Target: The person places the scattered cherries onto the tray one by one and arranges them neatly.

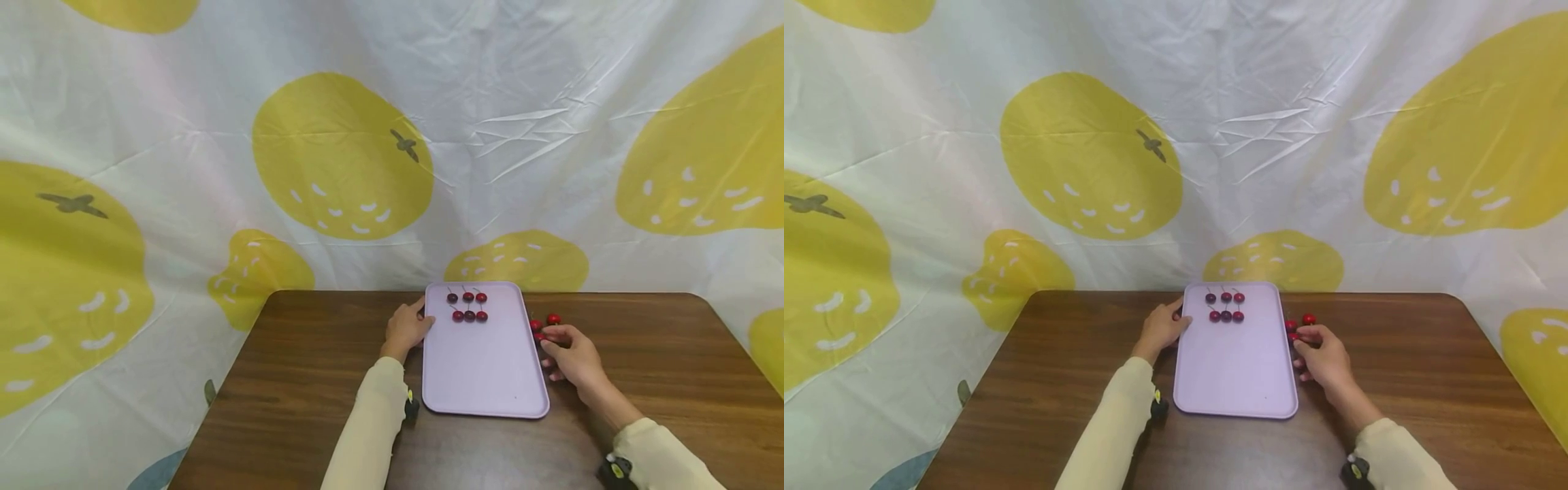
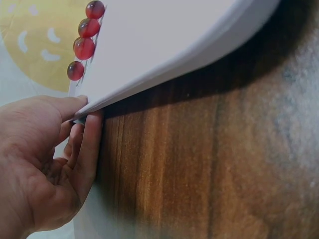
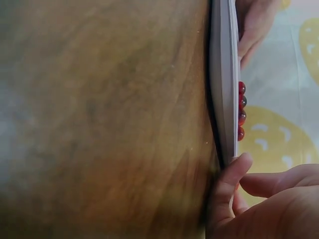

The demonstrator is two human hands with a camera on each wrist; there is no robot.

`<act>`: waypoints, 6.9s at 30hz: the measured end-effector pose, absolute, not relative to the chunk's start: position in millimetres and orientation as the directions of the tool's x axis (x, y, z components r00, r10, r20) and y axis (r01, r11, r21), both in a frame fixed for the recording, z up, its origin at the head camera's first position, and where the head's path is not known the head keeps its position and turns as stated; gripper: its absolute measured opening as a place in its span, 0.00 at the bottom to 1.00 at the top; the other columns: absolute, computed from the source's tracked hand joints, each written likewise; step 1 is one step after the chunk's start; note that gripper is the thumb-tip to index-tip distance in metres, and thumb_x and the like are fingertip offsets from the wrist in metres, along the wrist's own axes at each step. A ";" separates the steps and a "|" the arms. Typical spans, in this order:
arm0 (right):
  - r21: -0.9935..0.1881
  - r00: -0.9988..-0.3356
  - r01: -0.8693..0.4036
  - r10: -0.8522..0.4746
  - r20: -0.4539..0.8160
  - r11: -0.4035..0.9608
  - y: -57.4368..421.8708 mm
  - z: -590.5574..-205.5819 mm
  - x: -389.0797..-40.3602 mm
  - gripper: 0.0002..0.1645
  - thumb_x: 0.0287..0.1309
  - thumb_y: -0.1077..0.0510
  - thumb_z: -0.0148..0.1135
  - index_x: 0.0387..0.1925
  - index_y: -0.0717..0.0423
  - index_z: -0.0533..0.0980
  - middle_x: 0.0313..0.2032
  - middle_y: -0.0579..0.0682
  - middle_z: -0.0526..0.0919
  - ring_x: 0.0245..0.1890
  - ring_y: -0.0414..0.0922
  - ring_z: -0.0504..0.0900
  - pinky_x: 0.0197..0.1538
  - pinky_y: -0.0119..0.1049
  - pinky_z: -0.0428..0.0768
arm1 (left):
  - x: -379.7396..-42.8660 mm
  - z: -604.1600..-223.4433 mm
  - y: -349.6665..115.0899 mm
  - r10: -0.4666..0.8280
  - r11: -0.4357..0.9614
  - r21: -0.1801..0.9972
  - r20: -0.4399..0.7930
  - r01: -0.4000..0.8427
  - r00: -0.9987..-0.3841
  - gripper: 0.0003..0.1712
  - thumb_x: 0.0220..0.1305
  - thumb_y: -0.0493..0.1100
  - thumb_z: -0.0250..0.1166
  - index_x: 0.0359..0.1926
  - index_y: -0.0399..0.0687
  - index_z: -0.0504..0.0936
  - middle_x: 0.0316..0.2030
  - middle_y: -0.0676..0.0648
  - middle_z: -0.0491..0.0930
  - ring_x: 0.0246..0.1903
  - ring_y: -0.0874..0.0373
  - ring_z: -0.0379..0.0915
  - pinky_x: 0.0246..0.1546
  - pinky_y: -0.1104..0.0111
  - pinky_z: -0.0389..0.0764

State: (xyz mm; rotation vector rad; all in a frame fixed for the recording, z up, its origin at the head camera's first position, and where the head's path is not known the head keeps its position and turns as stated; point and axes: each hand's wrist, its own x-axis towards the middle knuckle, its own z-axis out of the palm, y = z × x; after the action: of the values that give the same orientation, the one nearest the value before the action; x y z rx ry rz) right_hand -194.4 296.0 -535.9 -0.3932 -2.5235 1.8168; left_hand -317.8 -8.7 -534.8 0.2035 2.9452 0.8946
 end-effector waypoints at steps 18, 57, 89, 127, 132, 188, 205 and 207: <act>-0.901 -0.956 0.252 0.234 -0.176 0.352 292.4 -530.1 -200.6 0.23 0.73 0.60 0.62 0.63 0.69 0.73 0.52 0.63 0.80 0.26 0.40 0.85 0.27 0.41 0.87 | -316.9 -533.5 -8.4 0.135 0.814 0.574 -0.035 0.091 -0.990 0.35 0.73 0.53 0.65 0.78 0.59 0.70 0.42 0.46 0.80 0.46 0.51 0.76 0.52 0.56 0.78; -0.989 -0.987 0.134 0.094 -0.128 0.056 232.4 -526.2 -179.6 0.24 0.69 0.58 0.69 0.61 0.66 0.77 0.39 0.39 0.87 0.30 0.38 0.80 0.31 0.32 0.81 | -315.5 -535.4 -11.1 0.123 0.807 0.587 -0.055 0.067 -0.991 0.35 0.75 0.54 0.65 0.79 0.60 0.69 0.46 0.45 0.79 0.50 0.49 0.77 0.54 0.55 0.79; -0.777 -0.983 -0.183 -0.121 0.138 0.602 178.2 -526.3 -244.2 0.12 0.57 0.68 0.71 0.44 0.58 0.84 0.43 0.57 0.90 0.31 0.40 0.83 0.33 0.33 0.78 | -317.7 -536.5 -10.0 0.127 0.806 0.588 -0.056 0.070 -0.990 0.35 0.74 0.54 0.66 0.78 0.61 0.70 0.46 0.45 0.79 0.45 0.51 0.76 0.46 0.58 0.79; -0.788 -0.995 -0.102 -0.080 0.066 0.607 178.6 -535.4 -263.1 0.10 0.63 0.66 0.67 0.46 0.59 0.83 0.41 0.58 0.88 0.22 0.37 0.80 0.21 0.35 0.79 | -319.1 -536.9 -11.6 0.129 0.805 0.587 -0.030 0.087 -0.991 0.34 0.74 0.54 0.66 0.78 0.61 0.71 0.44 0.45 0.78 0.42 0.52 0.76 0.44 0.60 0.78; -0.788 -0.992 -0.126 -0.090 0.090 0.603 179.2 -535.1 -260.8 0.11 0.61 0.67 0.67 0.46 0.60 0.82 0.39 0.58 0.88 0.21 0.37 0.80 0.21 0.35 0.79 | -318.3 -535.7 -11.4 0.130 0.808 0.584 -0.043 0.081 -0.991 0.34 0.74 0.55 0.65 0.78 0.61 0.70 0.46 0.45 0.78 0.44 0.51 0.77 0.45 0.59 0.79; -0.970 -0.944 0.182 0.306 -0.126 0.163 299.6 -527.2 -196.4 0.30 0.74 0.59 0.62 0.73 0.63 0.70 0.42 0.24 0.83 0.18 0.35 0.75 0.28 0.37 0.87 | -316.4 -536.6 -7.9 0.104 0.792 0.609 -0.073 0.038 -0.992 0.35 0.75 0.54 0.65 0.79 0.61 0.69 0.49 0.44 0.77 0.46 0.51 0.76 0.50 0.58 0.79; -0.966 -0.930 0.257 0.284 -0.235 0.042 287.7 -535.4 -224.4 0.32 0.73 0.66 0.58 0.75 0.64 0.67 0.41 0.31 0.82 0.19 0.33 0.75 0.26 0.30 0.83 | -317.8 -536.6 -8.5 0.103 0.799 0.600 -0.085 0.031 -0.991 0.35 0.75 0.55 0.64 0.79 0.61 0.68 0.50 0.44 0.77 0.49 0.49 0.77 0.51 0.58 0.79; -0.964 -0.927 0.260 0.296 -0.232 0.057 286.6 -536.1 -226.0 0.32 0.72 0.66 0.59 0.74 0.64 0.68 0.40 0.33 0.82 0.19 0.33 0.75 0.25 0.30 0.83 | -317.9 -536.7 -8.6 0.107 0.801 0.597 -0.082 0.037 -0.991 0.35 0.75 0.55 0.64 0.79 0.61 0.68 0.49 0.44 0.77 0.49 0.49 0.77 0.51 0.58 0.79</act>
State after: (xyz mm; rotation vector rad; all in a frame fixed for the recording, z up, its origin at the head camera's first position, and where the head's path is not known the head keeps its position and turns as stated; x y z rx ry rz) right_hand -226.0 286.6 -536.1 -0.5949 -2.2637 2.0546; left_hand -317.9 -8.6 -536.7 0.1152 2.8753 0.9497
